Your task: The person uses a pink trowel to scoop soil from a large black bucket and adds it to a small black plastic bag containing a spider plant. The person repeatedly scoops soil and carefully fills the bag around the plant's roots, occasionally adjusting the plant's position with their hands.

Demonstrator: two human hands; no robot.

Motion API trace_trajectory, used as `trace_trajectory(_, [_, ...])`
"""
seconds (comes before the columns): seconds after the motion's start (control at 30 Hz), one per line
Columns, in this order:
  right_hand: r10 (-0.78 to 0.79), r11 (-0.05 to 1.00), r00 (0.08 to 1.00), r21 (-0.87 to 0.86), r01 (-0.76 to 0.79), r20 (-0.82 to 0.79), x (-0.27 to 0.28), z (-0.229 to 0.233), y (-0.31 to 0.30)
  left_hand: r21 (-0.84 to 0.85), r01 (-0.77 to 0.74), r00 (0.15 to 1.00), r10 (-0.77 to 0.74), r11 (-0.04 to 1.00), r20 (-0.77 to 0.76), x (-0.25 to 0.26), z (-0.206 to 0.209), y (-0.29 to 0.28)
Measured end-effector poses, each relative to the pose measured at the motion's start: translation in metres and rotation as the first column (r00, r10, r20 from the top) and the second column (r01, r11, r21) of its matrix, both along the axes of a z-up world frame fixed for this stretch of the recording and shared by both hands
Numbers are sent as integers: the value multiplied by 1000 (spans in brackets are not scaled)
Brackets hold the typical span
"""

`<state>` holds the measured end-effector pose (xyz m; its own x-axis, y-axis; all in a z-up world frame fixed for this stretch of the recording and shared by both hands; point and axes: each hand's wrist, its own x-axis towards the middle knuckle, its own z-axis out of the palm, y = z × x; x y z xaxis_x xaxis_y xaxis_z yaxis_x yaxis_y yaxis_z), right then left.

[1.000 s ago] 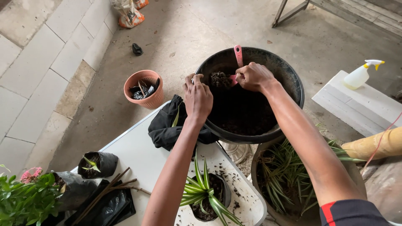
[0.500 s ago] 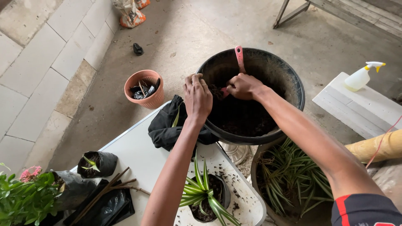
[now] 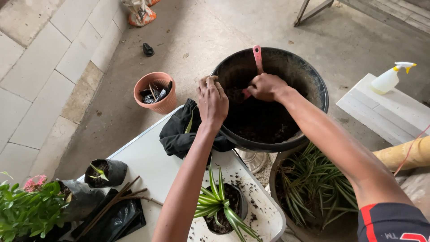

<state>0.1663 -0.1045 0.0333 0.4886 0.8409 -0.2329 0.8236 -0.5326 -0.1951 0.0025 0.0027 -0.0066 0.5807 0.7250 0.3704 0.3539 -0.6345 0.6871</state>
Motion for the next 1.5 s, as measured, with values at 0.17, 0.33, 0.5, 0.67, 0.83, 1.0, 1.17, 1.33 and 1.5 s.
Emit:
trace_trajectory(0.17, [49, 999, 998, -3, -49, -32, -5, -6, 6, -9, 37, 999, -37, 999, 11, -4, 10, -3])
trace_trajectory(0.33, [46, 999, 998, 12, -46, -33, 0, 0, 1, -18, 15, 1000, -15, 1000, 7, -2, 5, -1])
trace_trajectory(0.5, [27, 1000, 999, 11, -27, -24, -2, 5, -4, -6, 26, 1000, -26, 1000, 15, 0, 3, 0])
trace_trajectory(0.67, [16, 999, 1000, 31, -15, -20, 1, 2, -3, -18, 9, 1000, -9, 1000, 15, 0, 2, 0])
trace_trajectory(0.83, [-7, 997, 1000, 74, 8, -13, -2, 14, -9, 3, 23, 999, -23, 1000, 26, -10, 4, -2])
trace_trajectory(1.0, [-15, 967, 994, 252, 42, -111, 35, -21, -6, 33, 88, 992, -91, 996, 87, -75, 30, -15])
trace_trajectory(1.17, [101, 907, 972, 421, -3, -211, 68, -58, -9, -119, 103, 986, -85, 988, 145, -208, 3, -19])
trace_trajectory(1.33, [124, 937, 945, 349, -11, -304, -5, 32, -56, -353, 147, 969, -206, 924, -137, -313, -43, -86])
trace_trajectory(1.5, [118, 968, 902, 252, -10, -416, -54, 76, -96, -554, 187, 840, -424, 811, -338, -318, -45, -163])
